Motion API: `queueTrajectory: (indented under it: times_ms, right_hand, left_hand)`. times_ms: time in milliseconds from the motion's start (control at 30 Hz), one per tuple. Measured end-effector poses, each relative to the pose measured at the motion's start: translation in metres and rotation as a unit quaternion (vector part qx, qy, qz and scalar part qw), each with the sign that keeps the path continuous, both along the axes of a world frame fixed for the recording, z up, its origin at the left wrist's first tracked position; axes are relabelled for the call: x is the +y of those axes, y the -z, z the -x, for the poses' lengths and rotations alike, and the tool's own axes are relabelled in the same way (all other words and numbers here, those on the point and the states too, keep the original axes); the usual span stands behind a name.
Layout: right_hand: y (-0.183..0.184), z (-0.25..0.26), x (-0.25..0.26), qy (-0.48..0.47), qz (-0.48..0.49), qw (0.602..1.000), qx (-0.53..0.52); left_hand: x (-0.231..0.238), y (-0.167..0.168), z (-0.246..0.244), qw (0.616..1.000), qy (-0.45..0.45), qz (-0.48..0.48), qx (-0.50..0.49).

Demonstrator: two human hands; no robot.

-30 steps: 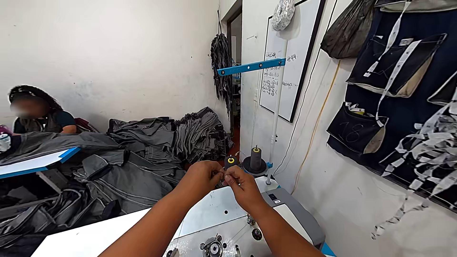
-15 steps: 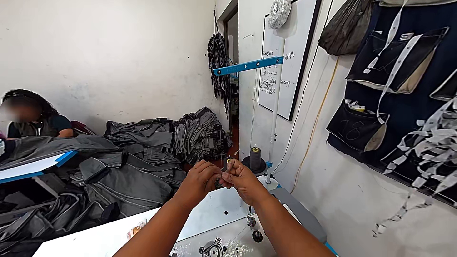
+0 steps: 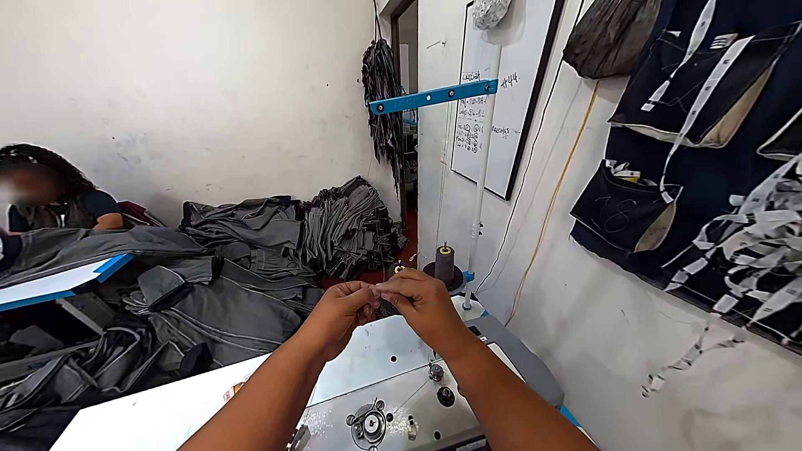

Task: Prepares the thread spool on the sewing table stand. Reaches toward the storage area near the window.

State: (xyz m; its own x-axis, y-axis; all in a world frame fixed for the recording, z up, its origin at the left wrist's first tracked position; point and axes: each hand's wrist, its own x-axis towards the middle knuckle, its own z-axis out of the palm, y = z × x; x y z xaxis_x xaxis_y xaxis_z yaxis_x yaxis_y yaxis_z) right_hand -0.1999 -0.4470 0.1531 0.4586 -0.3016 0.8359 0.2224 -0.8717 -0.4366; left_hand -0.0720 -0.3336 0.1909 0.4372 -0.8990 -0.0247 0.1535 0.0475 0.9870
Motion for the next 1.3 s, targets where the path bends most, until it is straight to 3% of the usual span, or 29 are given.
queueTrajectory:
  times_ms: [133,267,367,400,467,567,633,767,933,1100,1167,1300]
  right_hand:
    - [0.002,0.002,-0.004,0.014,0.015,1.000,-0.012]
    - [0.005,0.002,-0.008,0.074,0.187,0.979,-0.046]
    - [0.005,0.003,-0.009,0.094,0.218,0.971,-0.030]
    - [0.007,0.003,-0.008,0.080,0.179,0.980,-0.015]
    - [0.009,0.005,-0.005,0.003,0.008,1.000,0.028]
    - [0.006,0.012,-0.006,-0.108,-0.216,0.969,0.053]
    - [0.006,0.016,-0.008,-0.133,-0.261,0.955,0.038]
    - [0.009,0.029,-0.010,-0.160,-0.323,0.933,-0.026]
    - [0.022,0.048,-0.014,-0.149,-0.435,0.883,-0.090]
    - [0.047,0.058,0.002,-0.148,-0.467,0.869,-0.069]
    - [0.054,0.059,0.011,-0.165,-0.468,0.866,-0.062]
    - [0.060,0.056,0.025,-0.198,-0.472,0.856,-0.070]
  left_hand:
    - [0.004,-0.007,0.000,1.000,0.022,-0.015,0.014]
    - [0.006,-0.008,0.003,1.000,0.017,-0.020,0.013]
    - [0.005,-0.005,0.004,1.000,0.003,-0.013,0.012]
    - [0.004,-0.004,0.006,1.000,-0.007,-0.012,0.013]
    - [0.002,-0.002,0.009,0.999,-0.029,-0.013,0.013]
    - [-0.003,0.000,0.012,1.000,-0.017,-0.008,-0.021]
    - [-0.007,0.001,0.008,0.993,0.059,0.006,-0.106]
    - [-0.015,0.006,-0.001,0.927,0.179,-0.010,-0.330]
    - [-0.015,0.027,-0.006,0.901,0.100,0.039,-0.420]
    - [-0.014,0.045,-0.007,0.822,0.019,0.103,-0.560]
    - [-0.018,0.054,-0.006,0.823,-0.009,0.155,-0.547]
    - [-0.022,0.063,0.003,0.918,0.094,0.198,-0.329]
